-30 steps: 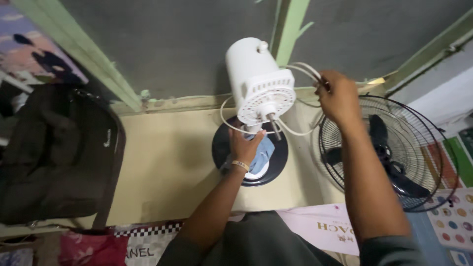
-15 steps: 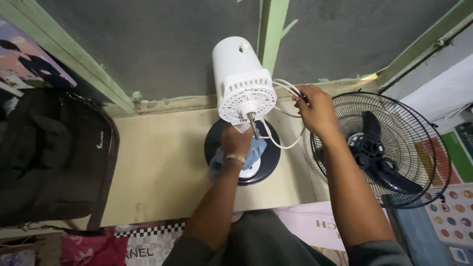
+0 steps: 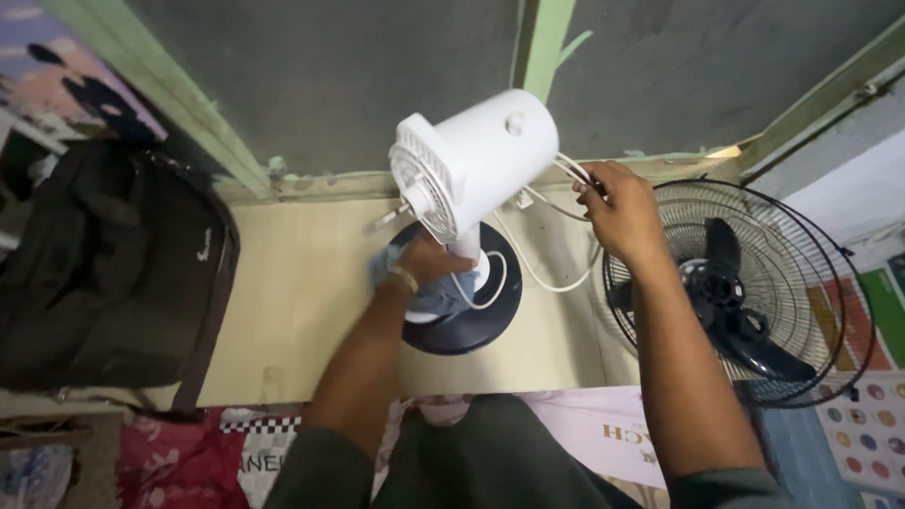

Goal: The person wipes the exterior of a white portable fan with a blue cloth, rotating the unit to clean all sides. They then wipe the power cord and the base, and finally clean a black fan blade assembly with the same cloth.

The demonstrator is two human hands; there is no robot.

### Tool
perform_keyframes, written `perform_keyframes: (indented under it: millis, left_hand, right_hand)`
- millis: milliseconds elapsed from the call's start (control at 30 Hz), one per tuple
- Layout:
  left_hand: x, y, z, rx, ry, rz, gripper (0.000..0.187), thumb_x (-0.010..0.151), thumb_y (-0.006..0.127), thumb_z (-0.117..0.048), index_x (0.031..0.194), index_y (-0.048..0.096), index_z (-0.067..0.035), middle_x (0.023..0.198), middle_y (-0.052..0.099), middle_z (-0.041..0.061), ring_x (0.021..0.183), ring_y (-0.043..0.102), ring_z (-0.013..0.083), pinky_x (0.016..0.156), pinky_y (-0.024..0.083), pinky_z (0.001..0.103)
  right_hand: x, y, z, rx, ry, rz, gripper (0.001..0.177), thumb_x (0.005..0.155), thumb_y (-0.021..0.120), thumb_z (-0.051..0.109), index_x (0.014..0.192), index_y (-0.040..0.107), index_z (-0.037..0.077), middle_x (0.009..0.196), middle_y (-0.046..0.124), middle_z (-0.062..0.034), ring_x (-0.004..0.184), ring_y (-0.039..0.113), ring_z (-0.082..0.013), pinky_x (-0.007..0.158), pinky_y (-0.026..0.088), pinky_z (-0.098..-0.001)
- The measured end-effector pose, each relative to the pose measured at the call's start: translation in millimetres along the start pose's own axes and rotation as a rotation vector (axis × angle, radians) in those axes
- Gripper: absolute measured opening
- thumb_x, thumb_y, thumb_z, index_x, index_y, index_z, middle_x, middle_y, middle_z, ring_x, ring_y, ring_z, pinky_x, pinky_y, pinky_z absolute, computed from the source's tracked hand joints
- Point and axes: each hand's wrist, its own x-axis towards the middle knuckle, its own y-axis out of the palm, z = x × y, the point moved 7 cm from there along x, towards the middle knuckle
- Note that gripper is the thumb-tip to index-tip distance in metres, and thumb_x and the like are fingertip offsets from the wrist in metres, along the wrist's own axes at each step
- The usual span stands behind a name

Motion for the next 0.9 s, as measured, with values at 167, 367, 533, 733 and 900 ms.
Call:
perform_keyframes:
  millis: [167, 367, 533, 733, 900]
  left_hand:
    - [8, -3, 7, -0.240, -0.093, 0.409, 0.069, 0.064, 0.084, -0.033, 0.128, 0.069, -0.012, 0.124, 0.074, 0.011, 0.114, 0.070, 0.0231, 0.102, 0.053, 0.036]
    - [26, -30, 4, 0.155, -0.087, 0.570, 0.063, 0.060, 0.083, -0.036, 0.120, 0.074, -0.018, 0.113, 0.078, 0.012, 0.104, 0.072, 0.0255, 0.093, 0.055, 0.035]
    - [28, -35, 2, 0.406, -0.145, 0.600, 0.063, 0.064, 0.085, -0.041, 0.118, 0.074, -0.012, 0.115, 0.075, 0.015, 0.106, 0.070, 0.0287, 0.095, 0.053, 0.036]
    - [5, -54, 7, -0.145, 0.066, 0.291, 0.066, 0.070, 0.088, -0.027, 0.127, 0.062, -0.004, 0.121, 0.069, 0.015, 0.113, 0.064, 0.0285, 0.097, 0.050, 0.039]
    - [-26, -70, 55, -0.377, -0.139, 0.058, 0.025, 0.091, 0.076, -0.022, 0.107, 0.073, -0.003, 0.098, 0.074, 0.005, 0.092, 0.068, 0.0133, 0.085, 0.055, 0.030]
  right_hand:
    - [0, 8, 14, 0.022, -0.005, 0.062, 0.027, 0.091, 0.060, -0.007, 0.116, 0.069, 0.000, 0.097, 0.065, -0.0136, 0.079, 0.071, -0.0214, 0.065, 0.059, -0.0321]
    - [0, 14, 29, 0.015, -0.048, 0.062, 0.024, 0.092, 0.061, -0.008, 0.114, 0.068, -0.001, 0.097, 0.065, -0.0126, 0.080, 0.071, -0.0215, 0.066, 0.058, -0.0325]
    - [-1, 20, 23, 0.003, 0.006, 0.070, 0.024, 0.092, 0.061, -0.007, 0.114, 0.068, -0.002, 0.098, 0.065, -0.0130, 0.079, 0.071, -0.0207, 0.066, 0.060, -0.0319]
    - [10, 24, 1, 0.011, 0.009, 0.022, 0.021, 0.098, 0.059, -0.004, 0.116, 0.070, -0.001, 0.105, 0.068, -0.0147, 0.082, 0.072, -0.0193, 0.070, 0.062, -0.0324]
    - [52, 28, -6, 0.015, -0.035, 0.005, 0.028, 0.096, 0.063, -0.003, 0.121, 0.072, 0.004, 0.106, 0.073, -0.0148, 0.082, 0.072, -0.0183, 0.071, 0.059, -0.0323]
